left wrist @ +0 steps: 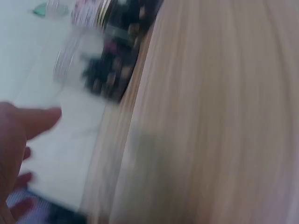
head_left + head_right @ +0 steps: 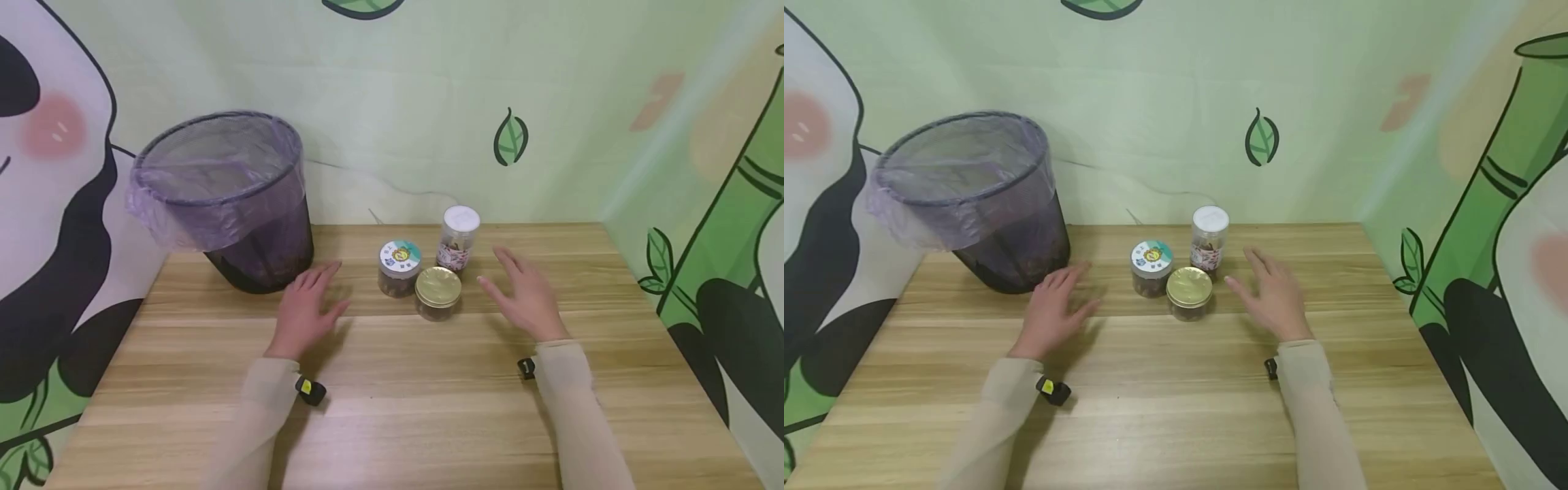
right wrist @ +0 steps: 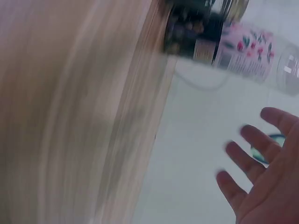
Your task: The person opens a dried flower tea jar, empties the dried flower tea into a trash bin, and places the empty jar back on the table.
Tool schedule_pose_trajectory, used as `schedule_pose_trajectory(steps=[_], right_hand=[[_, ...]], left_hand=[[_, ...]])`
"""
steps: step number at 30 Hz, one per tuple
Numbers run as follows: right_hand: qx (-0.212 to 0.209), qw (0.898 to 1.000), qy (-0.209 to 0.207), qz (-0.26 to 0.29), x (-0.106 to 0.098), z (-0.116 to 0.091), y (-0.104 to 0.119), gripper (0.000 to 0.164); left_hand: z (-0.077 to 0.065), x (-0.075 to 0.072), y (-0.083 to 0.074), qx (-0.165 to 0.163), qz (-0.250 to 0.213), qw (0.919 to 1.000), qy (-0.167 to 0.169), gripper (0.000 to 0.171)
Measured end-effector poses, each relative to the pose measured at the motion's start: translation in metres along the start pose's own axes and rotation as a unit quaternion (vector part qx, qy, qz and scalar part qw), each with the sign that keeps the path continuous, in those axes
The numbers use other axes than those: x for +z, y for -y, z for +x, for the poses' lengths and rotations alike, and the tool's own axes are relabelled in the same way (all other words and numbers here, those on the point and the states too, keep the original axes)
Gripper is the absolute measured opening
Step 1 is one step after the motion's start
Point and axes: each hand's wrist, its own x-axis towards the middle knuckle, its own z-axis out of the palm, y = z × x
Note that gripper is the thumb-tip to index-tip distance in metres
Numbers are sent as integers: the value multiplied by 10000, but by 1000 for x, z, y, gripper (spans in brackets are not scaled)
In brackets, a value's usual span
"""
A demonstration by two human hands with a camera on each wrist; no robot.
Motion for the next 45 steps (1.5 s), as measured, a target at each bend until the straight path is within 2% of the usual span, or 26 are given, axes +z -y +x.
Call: schedule_pose_trajectory(steps=[3,6,8,10,13,18,25,29,34,36,39,43,45], right_hand=[[67,9986,391,337,6,2,10,83],[57,9958,671,620,15,4,20,82],[50,9943,766,741,22,5,27,81],[2,9937,794,792,30,7,33,82],[-76,9934,738,869,41,10,43,85],[-159,9938,636,894,52,14,54,90],[-153,9946,639,805,54,14,60,89],[-156,9938,659,880,49,11,62,88],[-371,9933,605,917,34,9,69,88],[-507,9939,544,816,27,8,75,89],[-653,9940,437,763,18,4,87,90],[-925,9901,401,977,11,-2,105,87],[-1010,9882,435,1065,9,-5,112,87]], left_hand=[[1,13,-20,-149,-1002,9941,384,57],[3,29,-41,-247,-1783,9790,959,55],[4,40,-54,-200,-1981,9720,1246,58],[6,50,-64,-68,-2023,9688,1432,62],[10,61,-76,51,-2049,9670,1516,66],[16,70,-87,-39,-2050,9670,1511,73],[20,75,-89,-171,-1966,9709,1353,75],[19,73,-91,-171,-2026,9707,1277,78],[16,65,-94,-187,-2250,9683,1073,82],[15,62,-95,-172,-2406,9653,998,84],[15,58,-95,-206,-2823,9552,868,92],[16,54,-96,-293,-3532,9334,559,106],[16,52,-96,-346,-3733,9263,376,109]])
